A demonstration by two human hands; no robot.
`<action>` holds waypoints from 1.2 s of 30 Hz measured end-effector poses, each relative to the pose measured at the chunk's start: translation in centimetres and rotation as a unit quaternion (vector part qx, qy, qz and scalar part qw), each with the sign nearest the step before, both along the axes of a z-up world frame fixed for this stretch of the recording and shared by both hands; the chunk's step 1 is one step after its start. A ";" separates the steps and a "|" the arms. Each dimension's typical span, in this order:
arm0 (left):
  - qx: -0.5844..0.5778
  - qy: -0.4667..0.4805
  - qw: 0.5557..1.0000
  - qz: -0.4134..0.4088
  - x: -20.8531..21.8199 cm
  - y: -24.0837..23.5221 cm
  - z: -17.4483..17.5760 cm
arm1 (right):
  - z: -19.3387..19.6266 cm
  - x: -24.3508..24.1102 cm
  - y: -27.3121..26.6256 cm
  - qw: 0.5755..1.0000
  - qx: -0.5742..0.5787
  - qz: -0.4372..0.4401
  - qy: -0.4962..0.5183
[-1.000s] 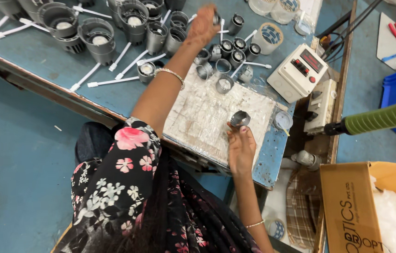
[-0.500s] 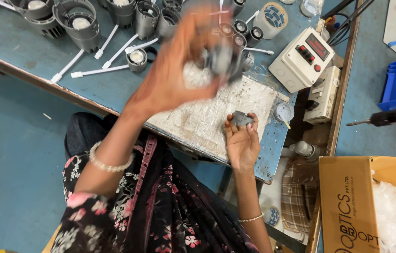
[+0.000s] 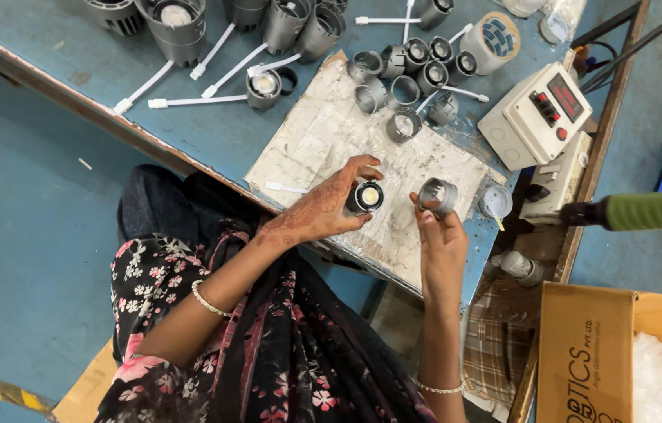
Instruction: The person assembles cylindrical electrical components by inserting white zip ties and using a green electric drill to secure them. They repeatedly pick up parts, insert zip ties, and drill to fasten them, then place the finished units on the table.
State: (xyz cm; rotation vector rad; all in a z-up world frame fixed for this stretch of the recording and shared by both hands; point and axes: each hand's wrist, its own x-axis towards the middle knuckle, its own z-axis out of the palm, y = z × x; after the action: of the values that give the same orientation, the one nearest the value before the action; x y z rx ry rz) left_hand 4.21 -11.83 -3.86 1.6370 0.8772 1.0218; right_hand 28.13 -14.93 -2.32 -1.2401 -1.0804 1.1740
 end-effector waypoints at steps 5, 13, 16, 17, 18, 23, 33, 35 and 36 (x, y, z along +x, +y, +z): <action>-0.007 0.052 0.998 0.045 0.4 0.1 -1.0 | 0.1 -0.7 0.0 0.999 0.040 0.022 -0.024; 0.006 0.024 0.999 0.045 0.2 0.2 -1.6 | 2.4 -2.5 1.3 0.984 0.068 0.137 0.094; 0.053 0.073 0.994 0.069 0.7 0.3 -1.7 | 2.7 -2.7 1.6 0.984 0.035 0.132 0.111; 0.071 0.099 0.990 0.078 1.1 0.2 -1.6 | 2.7 -2.7 1.6 0.984 0.025 0.130 0.117; 0.069 0.123 0.982 0.127 1.7 0.1 -1.4 | 2.6 -2.6 1.6 0.985 0.025 0.129 0.115; 0.049 0.160 0.958 0.234 3.2 -0.5 -0.9 | 2.0 -1.8 1.5 0.986 0.020 0.111 0.121; -0.022 0.135 0.989 0.061 -0.6 0.2 -1.4 | 3.3 -2.0 1.0 0.991 -0.011 0.135 -0.019; 0.087 0.183 0.971 0.129 -0.1 -0.6 -1.1 | 3.4 -2.9 1.1 0.987 0.010 0.137 -0.088; 0.124 0.162 0.972 0.118 -0.4 -0.6 -1.1 | 3.3 -3.3 1.2 0.984 0.023 0.144 -0.100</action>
State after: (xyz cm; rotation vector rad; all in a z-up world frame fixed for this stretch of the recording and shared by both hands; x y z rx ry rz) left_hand 3.82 -12.42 -4.97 1.9827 1.2243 1.0761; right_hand 24.83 -13.71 1.01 -1.2119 -1.4670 1.2506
